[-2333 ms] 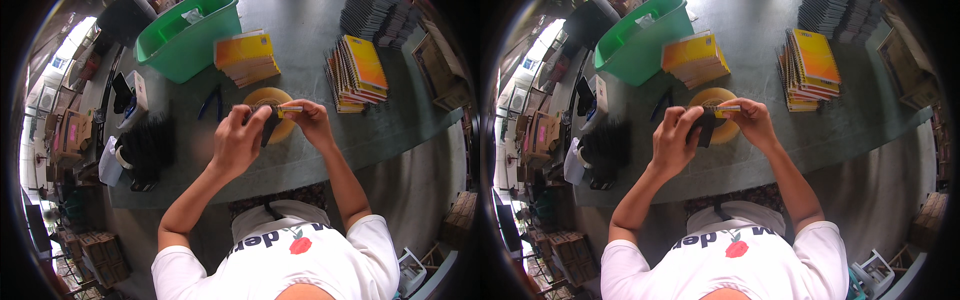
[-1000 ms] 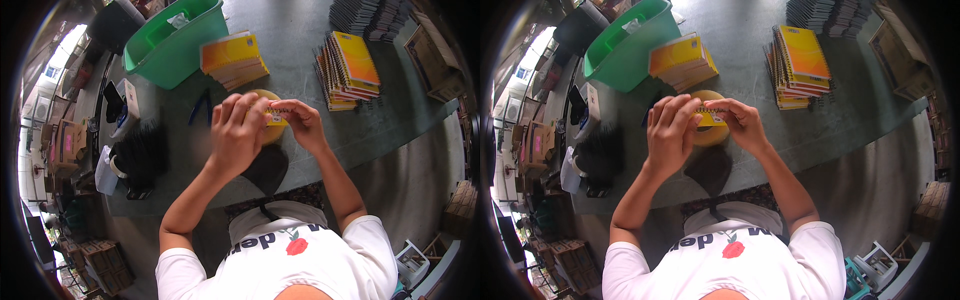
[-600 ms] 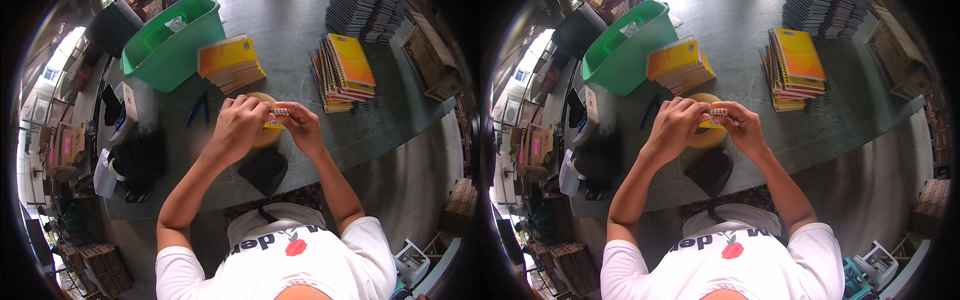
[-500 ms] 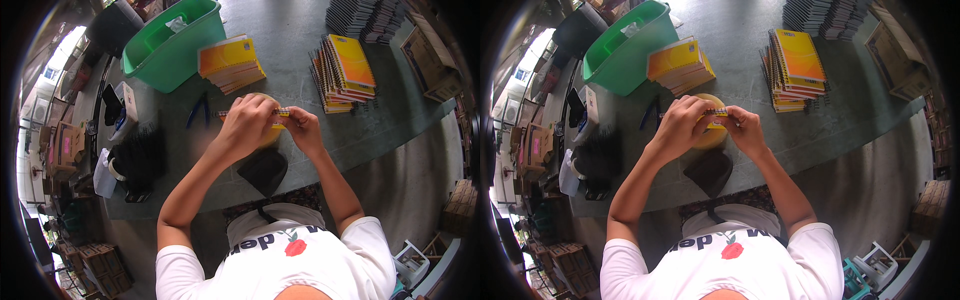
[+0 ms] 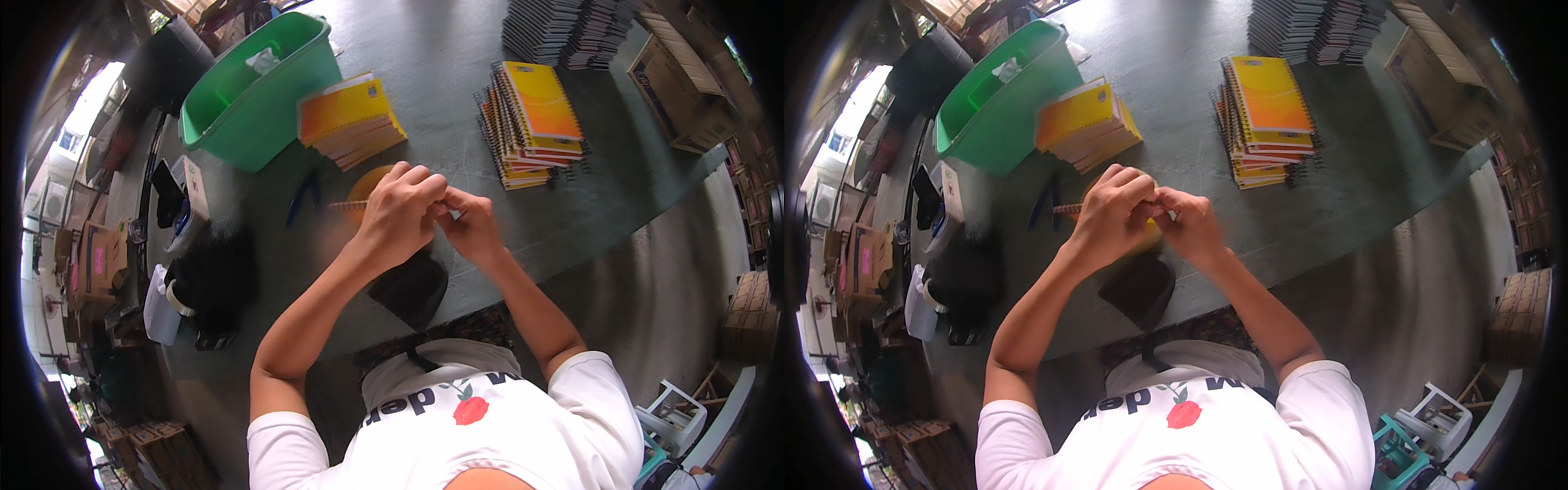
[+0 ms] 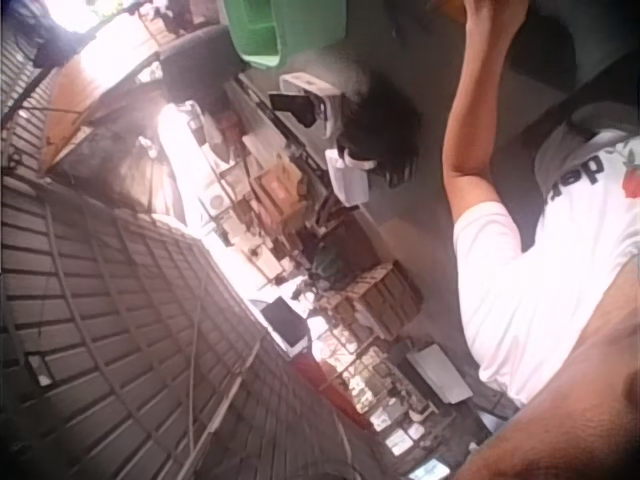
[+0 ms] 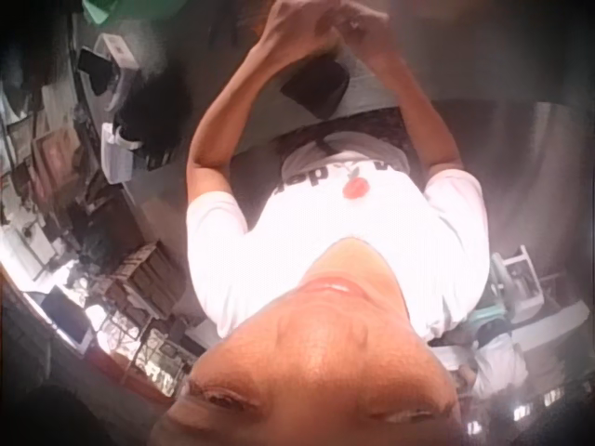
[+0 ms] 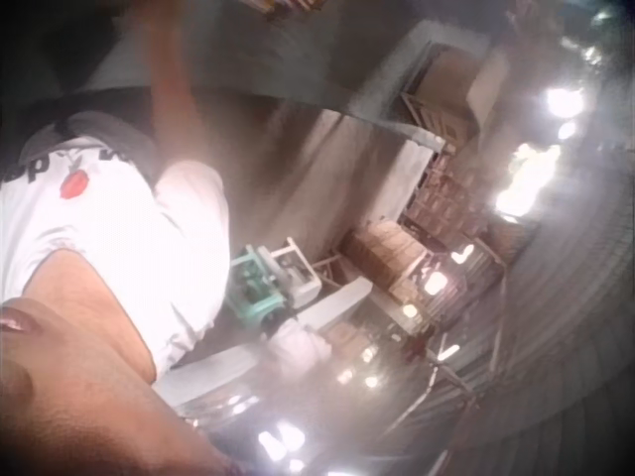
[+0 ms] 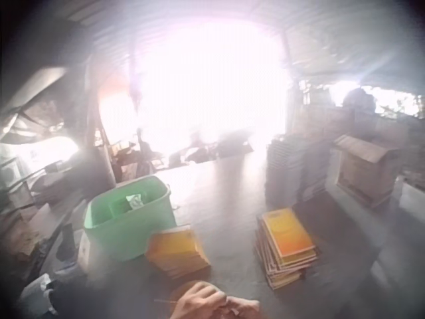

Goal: The person binds spiral notebooks by hand by inserting a plastic coil into the pre-punched holes of each notebook, then uses a small black tool to trim or secure the ends of the coil.

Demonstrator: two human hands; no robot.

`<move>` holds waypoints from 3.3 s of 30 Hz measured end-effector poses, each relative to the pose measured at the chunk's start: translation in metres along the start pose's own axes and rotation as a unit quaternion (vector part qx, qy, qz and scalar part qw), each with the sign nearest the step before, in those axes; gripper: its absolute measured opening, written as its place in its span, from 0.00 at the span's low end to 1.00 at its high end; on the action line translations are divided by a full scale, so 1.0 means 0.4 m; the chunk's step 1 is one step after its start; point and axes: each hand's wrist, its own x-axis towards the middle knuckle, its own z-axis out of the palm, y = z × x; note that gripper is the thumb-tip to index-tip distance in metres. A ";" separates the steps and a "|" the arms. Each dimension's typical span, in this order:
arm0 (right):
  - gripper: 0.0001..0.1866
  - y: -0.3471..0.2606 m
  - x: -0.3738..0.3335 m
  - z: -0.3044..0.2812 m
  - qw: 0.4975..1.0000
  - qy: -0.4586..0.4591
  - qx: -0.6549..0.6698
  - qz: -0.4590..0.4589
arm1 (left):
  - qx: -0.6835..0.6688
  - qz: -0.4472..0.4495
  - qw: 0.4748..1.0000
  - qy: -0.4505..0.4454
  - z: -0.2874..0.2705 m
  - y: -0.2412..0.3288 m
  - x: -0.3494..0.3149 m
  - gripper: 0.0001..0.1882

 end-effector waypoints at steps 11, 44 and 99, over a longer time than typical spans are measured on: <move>0.10 -0.027 -0.003 -0.016 0.993 -0.002 0.113 0.025 | -0.083 -0.045 0.995 -0.032 -0.044 0.020 0.028 0.07; 0.13 -0.011 0.090 0.041 0.918 -0.063 0.382 0.085 | -0.324 -0.304 0.893 0.075 -0.093 -0.126 -0.207 0.09; 0.04 -0.152 0.131 0.159 0.958 -0.164 -0.207 -0.113 | -0.221 -0.304 0.784 0.494 -0.330 -0.138 -0.338 0.05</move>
